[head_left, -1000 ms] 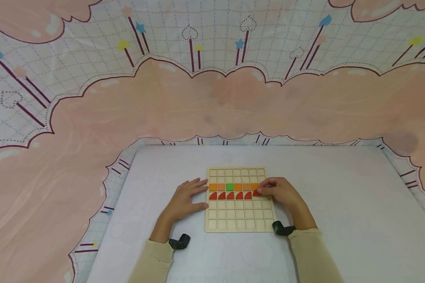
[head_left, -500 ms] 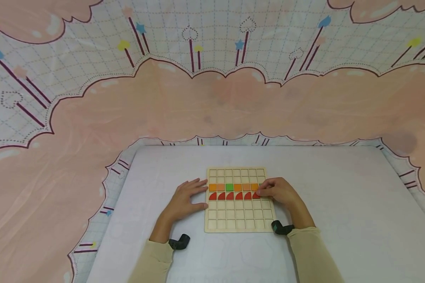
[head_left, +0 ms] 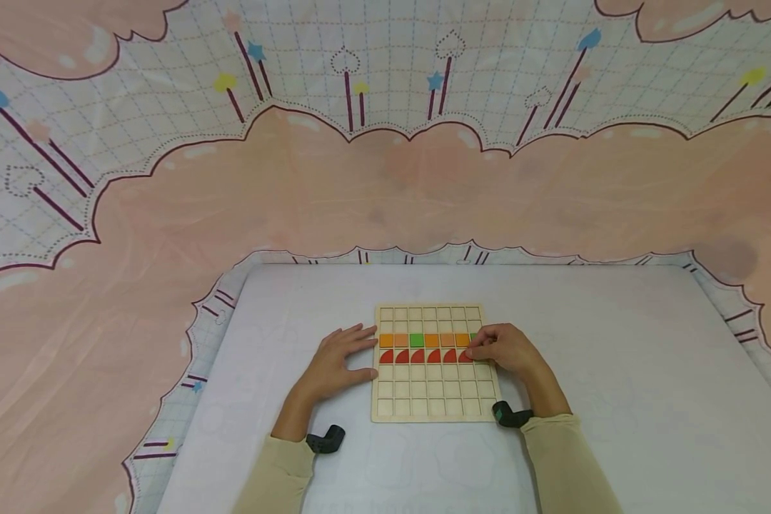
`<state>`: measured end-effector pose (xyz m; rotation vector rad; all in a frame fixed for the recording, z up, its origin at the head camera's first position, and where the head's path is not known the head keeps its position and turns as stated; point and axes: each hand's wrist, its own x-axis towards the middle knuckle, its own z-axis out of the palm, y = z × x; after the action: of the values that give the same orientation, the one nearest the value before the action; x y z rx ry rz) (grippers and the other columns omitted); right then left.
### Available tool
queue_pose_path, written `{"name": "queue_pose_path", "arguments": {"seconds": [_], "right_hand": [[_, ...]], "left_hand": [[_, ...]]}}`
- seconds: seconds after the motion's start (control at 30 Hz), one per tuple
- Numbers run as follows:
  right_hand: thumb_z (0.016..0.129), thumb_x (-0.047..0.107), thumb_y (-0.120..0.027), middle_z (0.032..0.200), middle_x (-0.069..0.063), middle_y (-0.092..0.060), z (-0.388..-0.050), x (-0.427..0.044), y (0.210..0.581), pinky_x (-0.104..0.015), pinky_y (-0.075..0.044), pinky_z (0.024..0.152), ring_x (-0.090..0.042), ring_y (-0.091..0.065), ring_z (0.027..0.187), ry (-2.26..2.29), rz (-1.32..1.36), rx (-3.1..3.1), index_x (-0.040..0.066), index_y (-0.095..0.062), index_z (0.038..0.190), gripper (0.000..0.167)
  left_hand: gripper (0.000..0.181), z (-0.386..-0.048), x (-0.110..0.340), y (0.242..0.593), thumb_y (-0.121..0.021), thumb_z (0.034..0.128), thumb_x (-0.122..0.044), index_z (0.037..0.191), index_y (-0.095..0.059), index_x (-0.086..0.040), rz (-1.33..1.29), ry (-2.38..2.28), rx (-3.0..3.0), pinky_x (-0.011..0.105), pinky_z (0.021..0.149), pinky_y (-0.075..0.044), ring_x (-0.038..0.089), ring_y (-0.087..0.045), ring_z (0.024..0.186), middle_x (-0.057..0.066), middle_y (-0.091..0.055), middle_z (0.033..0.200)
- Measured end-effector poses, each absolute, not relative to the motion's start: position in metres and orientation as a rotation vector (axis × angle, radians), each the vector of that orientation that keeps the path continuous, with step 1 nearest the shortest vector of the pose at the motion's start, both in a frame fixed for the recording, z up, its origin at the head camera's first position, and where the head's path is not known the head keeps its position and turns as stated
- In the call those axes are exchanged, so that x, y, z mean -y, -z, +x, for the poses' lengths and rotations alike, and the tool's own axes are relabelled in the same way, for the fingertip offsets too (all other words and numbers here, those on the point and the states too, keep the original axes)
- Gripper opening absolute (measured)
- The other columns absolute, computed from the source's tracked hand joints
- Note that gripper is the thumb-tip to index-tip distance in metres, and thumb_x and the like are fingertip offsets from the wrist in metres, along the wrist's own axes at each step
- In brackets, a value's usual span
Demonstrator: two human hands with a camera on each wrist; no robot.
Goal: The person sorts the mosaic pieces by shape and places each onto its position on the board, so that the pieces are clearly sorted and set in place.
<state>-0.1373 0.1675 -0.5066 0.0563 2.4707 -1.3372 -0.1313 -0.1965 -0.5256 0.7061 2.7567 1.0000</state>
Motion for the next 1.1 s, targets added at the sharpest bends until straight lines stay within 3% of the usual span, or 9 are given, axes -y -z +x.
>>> {"name": "queue_pose_path", "arguments": {"seconds": [0.27,1.1], "right_hand": [[0.076,0.020,-0.089,0.065,0.003,-0.043,-0.1372,-0.1682,0.5066,-0.029,-0.036,0.063,-0.018,-0.044,0.067,1.373,0.071,-2.436,0.007,-0.074,0.092,0.025],[0.077,0.019,-0.089,0.067,0.000,-0.048,-0.1314,-0.1665,0.5026,-0.034,-0.033,0.069,-0.021,-0.047,0.076,1.300,0.121,-2.463,0.009,-0.074,0.094,0.025]], "left_hand": [[0.061,-0.1312,0.1959,0.5239,-0.080,0.0832,-0.039,0.138,-0.066,-0.015,0.704,-0.998,-2.756,0.055,0.126,-0.019,0.024,-0.036,0.153,-0.005,-0.050,0.156],[0.062,-0.1292,0.1943,0.5210,-0.081,0.0830,-0.039,0.138,-0.065,-0.016,0.697,-0.986,-2.750,0.055,0.126,-0.018,0.024,-0.036,0.153,-0.006,-0.050,0.157]]}}
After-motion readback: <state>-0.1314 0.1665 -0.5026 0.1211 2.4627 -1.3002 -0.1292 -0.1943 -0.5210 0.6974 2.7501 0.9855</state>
